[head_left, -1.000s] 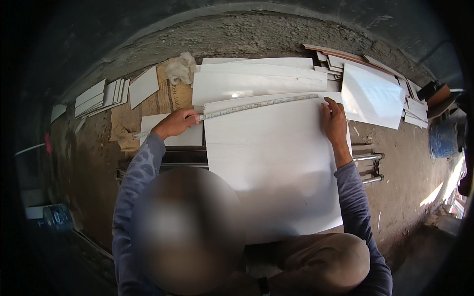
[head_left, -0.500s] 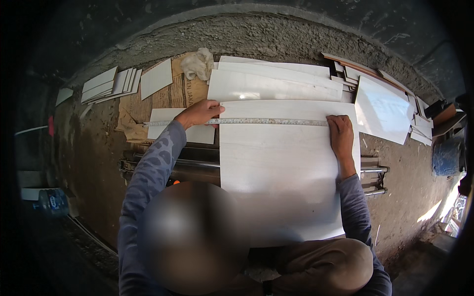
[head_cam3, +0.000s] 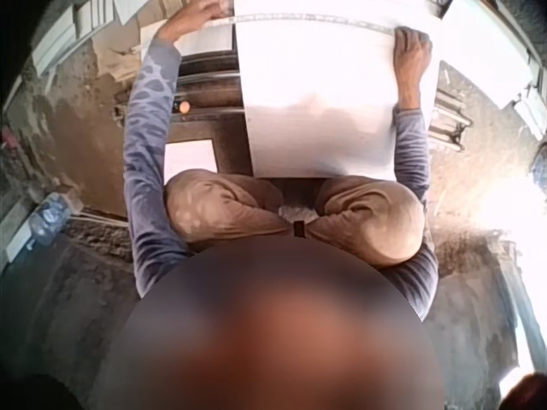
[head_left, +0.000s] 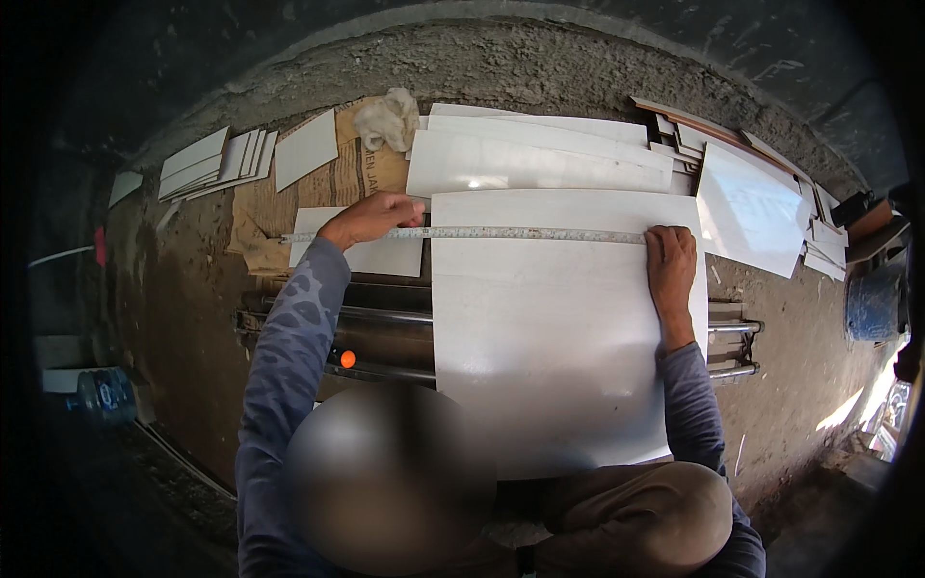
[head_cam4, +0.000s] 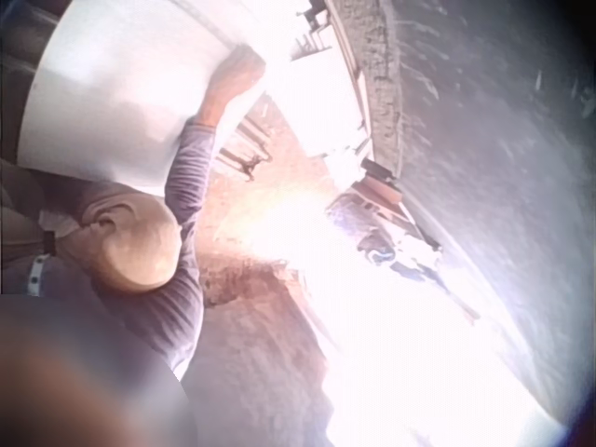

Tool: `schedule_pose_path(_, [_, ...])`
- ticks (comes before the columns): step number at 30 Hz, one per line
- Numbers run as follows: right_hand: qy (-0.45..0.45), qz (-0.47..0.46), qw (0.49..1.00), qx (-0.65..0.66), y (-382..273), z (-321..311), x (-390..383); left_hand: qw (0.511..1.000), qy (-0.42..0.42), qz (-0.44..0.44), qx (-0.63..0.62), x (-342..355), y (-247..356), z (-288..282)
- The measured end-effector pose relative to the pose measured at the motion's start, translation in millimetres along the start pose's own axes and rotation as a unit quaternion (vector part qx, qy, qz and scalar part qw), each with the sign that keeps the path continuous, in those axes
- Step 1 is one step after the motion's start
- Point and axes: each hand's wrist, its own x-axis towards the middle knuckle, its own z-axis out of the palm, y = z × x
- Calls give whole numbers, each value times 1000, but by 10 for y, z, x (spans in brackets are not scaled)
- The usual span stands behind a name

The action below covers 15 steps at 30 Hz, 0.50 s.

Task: The person measures and cuts white rectangular panels using a manual tile cutter. They align the panel, score it with the cutter, and snap it along the scored line. The person repeats this process for multiple panels.

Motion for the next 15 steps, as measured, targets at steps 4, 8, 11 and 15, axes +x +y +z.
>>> schedule_pose_path(4, [11, 1, 1000, -27, -9, 5, -10, 997, -62, 10, 55, -102, -10, -63])
schedule_pose_path(8, [3, 8, 1000, -27, 38, 19, 13, 996, -84, 25, 10, -66, -86, -81])
schedule_pose_path(11, [0, 21, 999, -26, 95, 42, 65, 997, -72, 12, -26, 2, -150, -20])
schedule_pose_path(15, [-2, 12, 1000, -3, 157, 26, 106, 997, -54, 26, -43, 66, -172, 49])
